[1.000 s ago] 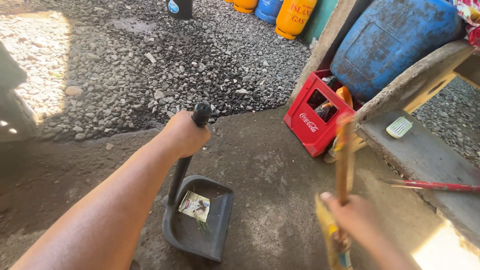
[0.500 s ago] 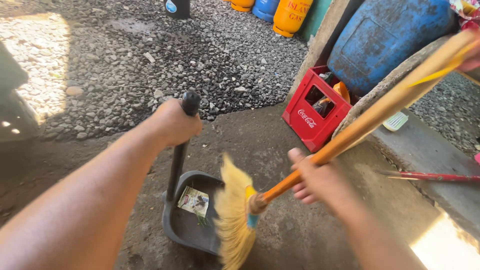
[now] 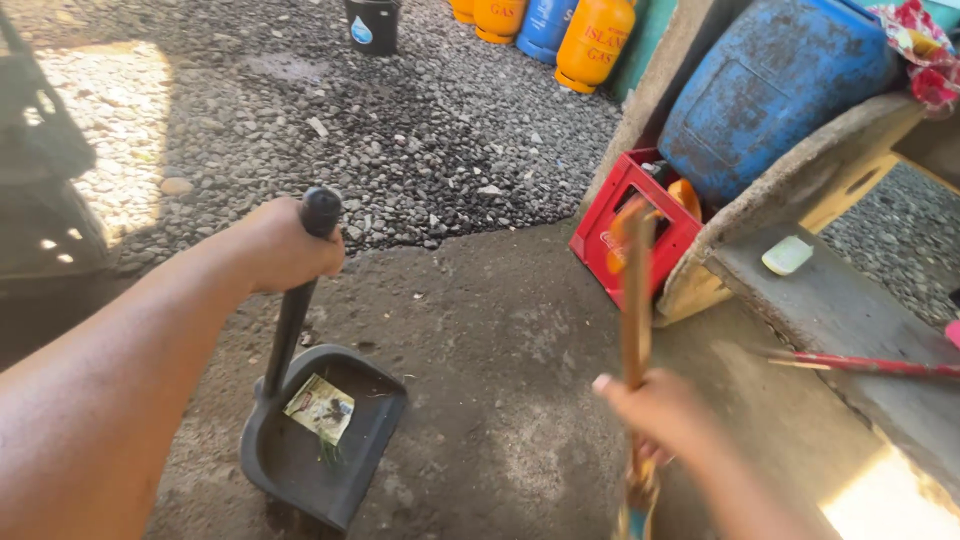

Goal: Sweeping dirt into a dustpan and organizing plastic bottles in an outdoor storage area.

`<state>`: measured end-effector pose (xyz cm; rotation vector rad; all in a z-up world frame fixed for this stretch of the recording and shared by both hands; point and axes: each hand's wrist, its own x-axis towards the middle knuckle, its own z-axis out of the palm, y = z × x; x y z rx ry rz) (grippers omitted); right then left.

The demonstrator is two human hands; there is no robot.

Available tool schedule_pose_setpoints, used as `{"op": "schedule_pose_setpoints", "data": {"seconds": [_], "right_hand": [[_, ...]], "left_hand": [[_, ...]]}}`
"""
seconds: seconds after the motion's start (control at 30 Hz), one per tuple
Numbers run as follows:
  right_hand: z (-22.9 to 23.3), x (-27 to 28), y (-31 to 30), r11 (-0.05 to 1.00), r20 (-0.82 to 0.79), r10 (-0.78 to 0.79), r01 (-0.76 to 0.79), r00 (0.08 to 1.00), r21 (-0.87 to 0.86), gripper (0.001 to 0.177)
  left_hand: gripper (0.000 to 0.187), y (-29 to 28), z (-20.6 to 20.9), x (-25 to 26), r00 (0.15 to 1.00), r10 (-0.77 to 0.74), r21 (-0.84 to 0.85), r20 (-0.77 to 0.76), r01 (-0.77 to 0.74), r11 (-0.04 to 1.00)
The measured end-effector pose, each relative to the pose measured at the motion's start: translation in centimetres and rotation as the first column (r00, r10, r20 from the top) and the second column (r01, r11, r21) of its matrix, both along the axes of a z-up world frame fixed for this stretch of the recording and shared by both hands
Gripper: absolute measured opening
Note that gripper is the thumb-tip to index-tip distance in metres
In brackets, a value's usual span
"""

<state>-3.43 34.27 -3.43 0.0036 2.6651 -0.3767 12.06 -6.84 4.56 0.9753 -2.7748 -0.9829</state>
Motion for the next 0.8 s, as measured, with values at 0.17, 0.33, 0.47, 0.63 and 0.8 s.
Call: {"op": "schedule_pose_setpoints", "data": {"seconds": [0.17, 0.33, 0.47, 0.63, 0.8], "right_hand": [[-1.4, 5.4, -6.6, 0.992, 0.019, 0.028, -0.026, 0.999, -0.121, 0.059], [0.9, 8.3, -12.4, 0.950, -0.028, 0.098, -0.102, 0.995, -0.295, 0.071], [3.0, 8.3, -14.2, 0.880, 0.022, -0.014, 0.022, 1.000, -0.474, 0.065], [5.7, 4.6, -12.0, 0.804, 0.067, -0.024, 0.059, 0.997, -0.592, 0.063], [11.5, -1.0, -8.0, 0.874, 0.001, 0.019, -0.016, 1.000, -0.485, 0.065]], "left_hand": [[0.028, -0.5, -2.5, -0.9, 0.996, -0.032, -0.085, -0.083, 0.025, 0.996], [0.029, 0.3, -2.3, -0.9, 0.996, -0.028, -0.081, -0.085, 0.021, 0.997], [0.027, 0.0, -2.3, -0.8, 0.998, 0.030, -0.044, -0.061, -0.033, 0.998], [0.022, -1.6, -3.4, 0.3, 0.990, 0.095, -0.012, -0.108, -0.097, 0.995], [0.018, -1.9, -2.2, 2.8, 0.977, 0.191, 0.033, -0.096, -0.188, 0.982]]}}
